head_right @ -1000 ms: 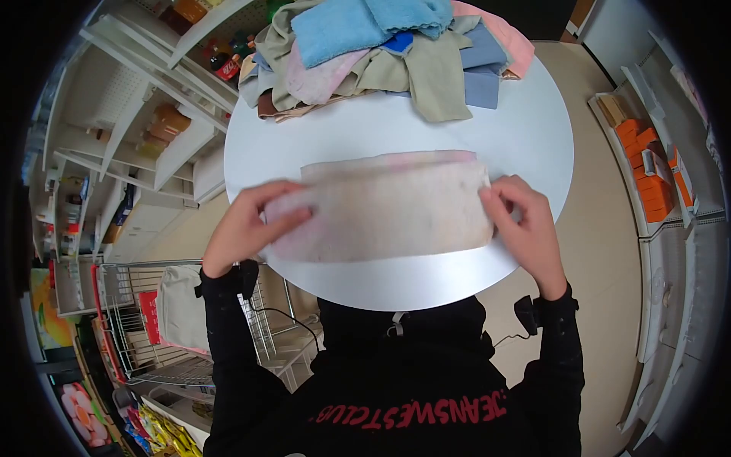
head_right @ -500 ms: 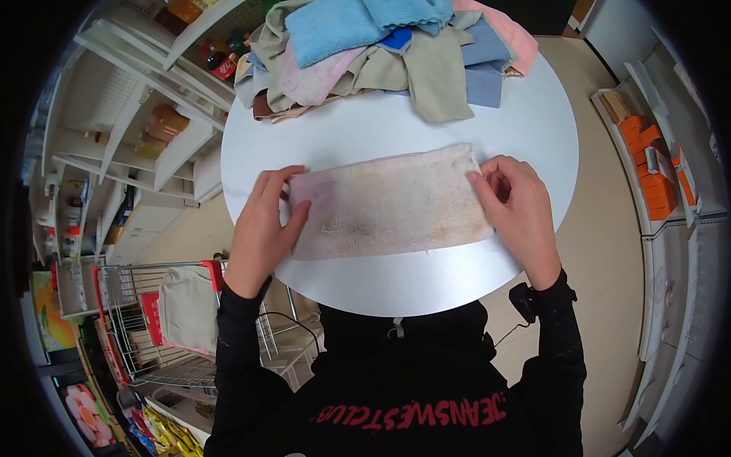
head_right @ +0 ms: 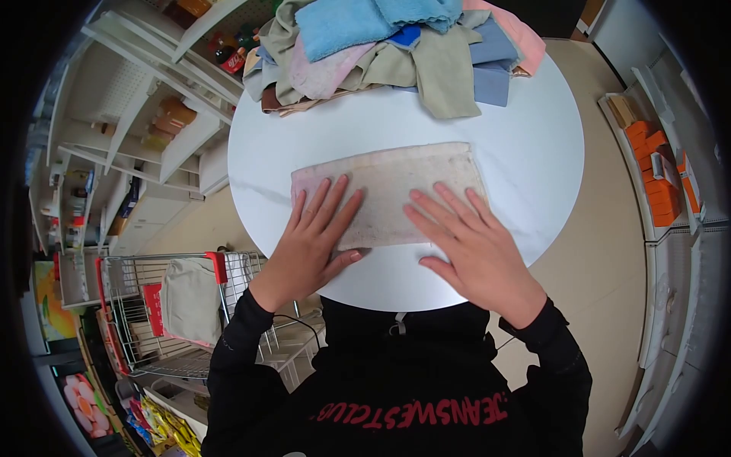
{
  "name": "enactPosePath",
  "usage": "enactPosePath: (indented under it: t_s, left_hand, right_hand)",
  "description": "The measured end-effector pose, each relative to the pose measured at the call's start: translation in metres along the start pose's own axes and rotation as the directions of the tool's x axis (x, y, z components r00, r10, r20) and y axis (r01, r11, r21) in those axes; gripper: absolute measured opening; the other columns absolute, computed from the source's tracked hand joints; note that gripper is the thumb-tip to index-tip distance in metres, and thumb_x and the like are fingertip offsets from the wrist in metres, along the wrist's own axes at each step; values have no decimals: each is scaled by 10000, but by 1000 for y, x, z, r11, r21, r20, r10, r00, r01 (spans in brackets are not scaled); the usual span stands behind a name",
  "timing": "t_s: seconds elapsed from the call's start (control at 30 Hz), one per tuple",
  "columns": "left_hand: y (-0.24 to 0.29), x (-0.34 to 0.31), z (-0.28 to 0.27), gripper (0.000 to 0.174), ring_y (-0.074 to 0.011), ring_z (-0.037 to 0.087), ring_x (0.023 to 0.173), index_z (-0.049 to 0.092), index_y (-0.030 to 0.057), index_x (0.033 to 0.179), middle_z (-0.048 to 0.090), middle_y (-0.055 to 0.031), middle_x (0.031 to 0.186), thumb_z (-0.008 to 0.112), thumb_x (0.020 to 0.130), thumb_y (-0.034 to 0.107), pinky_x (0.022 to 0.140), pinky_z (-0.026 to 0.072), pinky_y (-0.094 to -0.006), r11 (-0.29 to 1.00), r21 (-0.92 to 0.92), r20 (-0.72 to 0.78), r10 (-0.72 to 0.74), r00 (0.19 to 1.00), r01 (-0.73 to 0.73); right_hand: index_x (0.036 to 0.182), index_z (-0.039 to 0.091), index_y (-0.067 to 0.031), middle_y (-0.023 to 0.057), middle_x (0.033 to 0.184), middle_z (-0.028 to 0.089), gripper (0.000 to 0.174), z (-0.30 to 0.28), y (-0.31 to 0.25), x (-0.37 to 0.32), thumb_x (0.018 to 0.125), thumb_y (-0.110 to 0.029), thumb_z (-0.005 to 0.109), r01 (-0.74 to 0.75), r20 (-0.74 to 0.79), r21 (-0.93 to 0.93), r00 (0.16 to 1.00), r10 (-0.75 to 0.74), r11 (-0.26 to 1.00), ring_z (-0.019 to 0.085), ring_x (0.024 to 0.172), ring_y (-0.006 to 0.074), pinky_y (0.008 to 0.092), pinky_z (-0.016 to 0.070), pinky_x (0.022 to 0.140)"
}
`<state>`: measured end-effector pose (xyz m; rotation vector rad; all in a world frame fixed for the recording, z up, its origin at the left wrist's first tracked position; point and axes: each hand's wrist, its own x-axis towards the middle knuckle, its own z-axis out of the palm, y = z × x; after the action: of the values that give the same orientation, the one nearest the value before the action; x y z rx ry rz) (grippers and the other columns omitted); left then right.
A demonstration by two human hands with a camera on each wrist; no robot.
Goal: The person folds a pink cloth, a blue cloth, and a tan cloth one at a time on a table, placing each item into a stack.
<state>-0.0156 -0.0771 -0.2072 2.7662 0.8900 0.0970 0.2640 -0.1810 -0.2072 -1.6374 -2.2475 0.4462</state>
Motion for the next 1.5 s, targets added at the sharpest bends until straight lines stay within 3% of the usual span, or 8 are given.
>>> enactPosePath:
  t_s: [0.3, 0.4, 0.7, 0.83, 1.0, 1.13, 1.23, 1.5]
  left_hand:
    - [-21, -28, -9, 453, -268, 606, 1261, 677, 107, 1279, 631, -72, 1345, 792, 875, 276, 1139, 444, -456, 981, 79, -90, 186, 978, -179]
    - [-9, -23, -10, 278, -217, 646, 1097, 717, 112, 1085, 669, -18, 1137, 806, 833, 189, 1046, 497, -413, 951, 200, -185, 273, 944, -235]
    - [32, -1, -6, 471, -263, 670, 1108, 713, 138, 1157, 709, -4, 1143, 837, 705, 85, 998, 511, -433, 910, -341, -432, 72, 899, -237]
    - [5, -1, -6, 504, -274, 654, 1099, 727, 127, 1153, 716, -10, 1146, 830, 666, 45, 988, 512, -422, 957, -113, -290, 227, 930, -268]
    - [-5, -20, -18, 510, -253, 673, 1020, 740, 122, 1200, 753, -17, 1063, 824, 702, 53, 948, 525, -400, 845, -426, -173, 276, 946, -324]
    - [5, -20, -20, 468, -205, 682, 899, 716, 77, 1278, 760, -60, 1001, 806, 820, 99, 843, 537, -349, 712, -699, 16, 119, 993, -75]
    - [21, -4, -15, 394, -190, 659, 727, 691, 53, 1313, 728, -98, 909, 755, 928, 105, 715, 535, -318, 596, -763, 182, -171, 968, 249]
    - [28, 19, -12, 534, -202, 647, 675, 520, -12, 1475, 715, -147, 920, 707, 1001, 144, 655, 528, -327, 670, -663, 77, -383, 921, 334]
  right_hand:
    - [1533, 537, -151, 56, 1630, 455, 615, -10, 12, 4, 939, -205, 688, 33, -69, -241, 996, -51, 970, 322, 1564, 319, 519, 246, 1284]
    - [1516, 551, -147, 70, 1598, 487, 623, -4, -18, 10, 911, -147, 700, 117, -50, -7, 992, -117, 993, 361, 1542, 313, 513, 291, 1261]
    - [1289, 731, -100, 64, 1307, 719, 460, 29, -26, 6, 834, -32, 711, 215, -279, 209, 948, -153, 954, 626, 1283, 302, 455, 498, 1076]
    - [1179, 786, -80, 63, 1197, 766, 400, 26, -19, 4, 804, 21, 690, 324, -280, 535, 939, -198, 780, 684, 1165, 304, 431, 531, 1019]
    - [1129, 805, -71, 74, 1228, 759, 388, 10, -7, -15, 781, 48, 680, 401, -262, 534, 915, -306, 744, 690, 1100, 299, 421, 523, 1014]
    - [1291, 730, -73, 40, 1044, 750, 472, 6, -1, -27, 840, 57, 680, 251, -205, 655, 967, -152, 713, 664, 907, 196, 331, 527, 876]
    - [1473, 580, -88, -14, 842, 627, 557, 3, -16, -18, 934, 22, 664, -302, -9, 808, 853, 521, 507, 536, 756, 85, 242, 449, 713]
    - [1532, 499, -102, -18, 813, 551, 564, 8, -18, -4, 993, -25, 646, -260, -221, 669, 825, 520, 696, 476, 706, 57, 226, 405, 635]
